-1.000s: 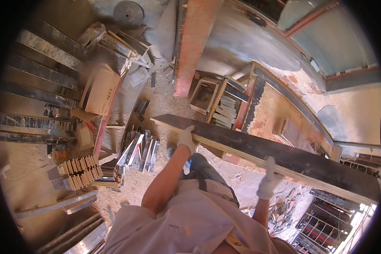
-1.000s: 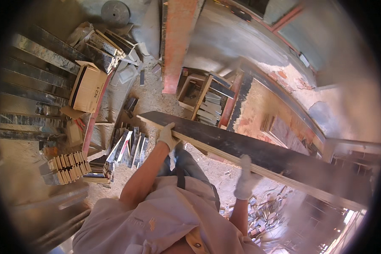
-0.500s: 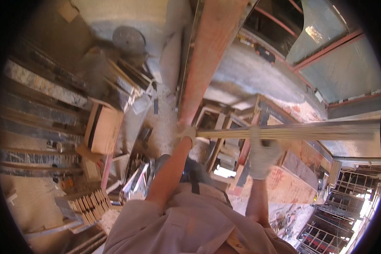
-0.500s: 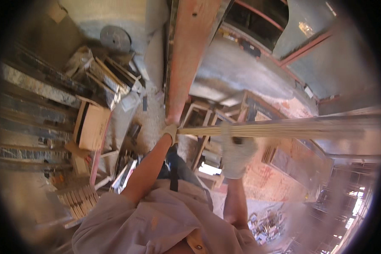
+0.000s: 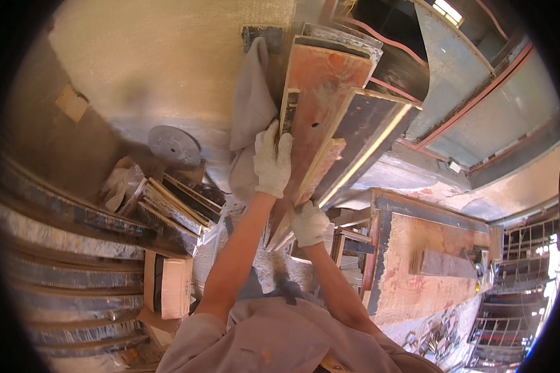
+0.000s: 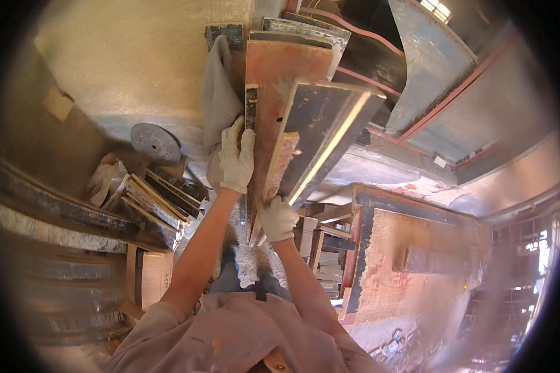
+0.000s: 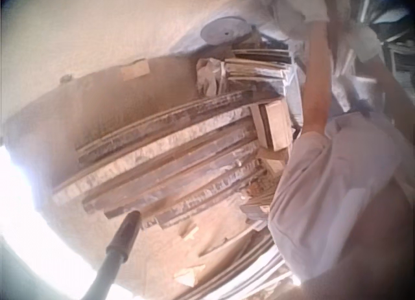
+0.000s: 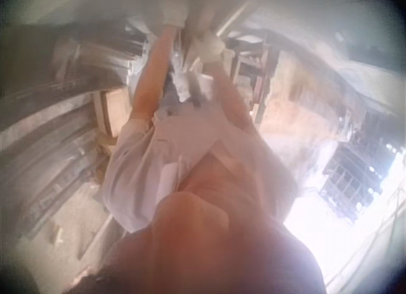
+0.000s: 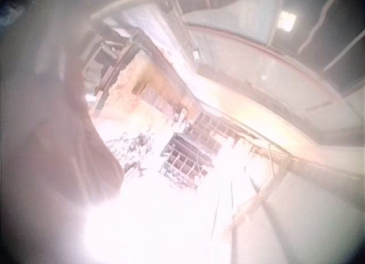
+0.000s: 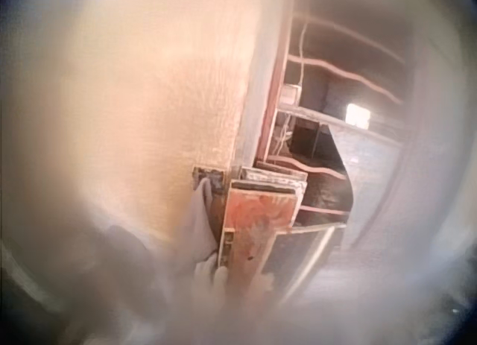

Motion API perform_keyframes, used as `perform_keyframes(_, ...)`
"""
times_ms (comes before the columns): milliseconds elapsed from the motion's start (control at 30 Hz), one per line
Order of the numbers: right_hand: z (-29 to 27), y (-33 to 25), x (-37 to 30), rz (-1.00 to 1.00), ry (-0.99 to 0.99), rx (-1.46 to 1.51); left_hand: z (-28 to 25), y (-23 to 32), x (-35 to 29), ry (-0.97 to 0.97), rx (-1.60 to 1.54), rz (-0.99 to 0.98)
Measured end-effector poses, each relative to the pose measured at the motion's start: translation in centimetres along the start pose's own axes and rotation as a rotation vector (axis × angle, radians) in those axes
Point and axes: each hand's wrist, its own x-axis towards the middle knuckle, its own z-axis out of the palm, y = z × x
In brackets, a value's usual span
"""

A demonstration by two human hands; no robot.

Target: The person assembles a wooden frame by placing planks on a workbench, measuring with a tape measure, and securing them using a nail gun. They repeatedly position, align, and fasten multiple wooden pieces to form a rectangular structure.

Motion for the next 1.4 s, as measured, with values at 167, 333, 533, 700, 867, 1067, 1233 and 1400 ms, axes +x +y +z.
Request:
perform_keyframes(167, 2.2, -2.2, 3.0, 0.030, -0.099, -0.073, 0.0, -2.3, 0.9, -0.011, -0.096, 0.168)
perform_keyframes(333, 5.3, 1.4, 2.3, -0.142, -0.014, 0.096, 0.7, -0.6, -0.3, 0.015, -0.219, 0.166)
perform_keyframes(533, -0.2, 0.9, -2.9, 0.034, -0.190, 0.283, -0.9, -0.6, -1.6, -0.229, -0.396, 0.042)
perform_keyframes(700, -20.7, 2.8, -4.1, -0.060, 0.666, -0.209, -2.6, 0.0, -5.3, -0.306, -0.372, 0.235)
perform_keyframes(867, -27.5, -9.3, 3.4, -0.414, 0.467, 0.308, -1.5, 1.3, -10.9, -0.366, -0.590, 0.207)
perform_keyframes(1067, -34.7, -4.8, 2.2, -0.639, 0.379, -0.040, -2.7, -1.2, -13.3, -0.567, -0.652, 0.191)
perform_keyframes(1233, -35.6, -4.0, 0.5, -0.627, 0.350, -0.105, -2.5, -10.9, -16.8, -0.748, -0.470, 0.074)
perform_keyframes(1400, -35.3, -4.3, 1.0, -0.718, 0.381, -0.142, -2.3, -19.0, -19.2, -0.951, -0.248, 0.000)
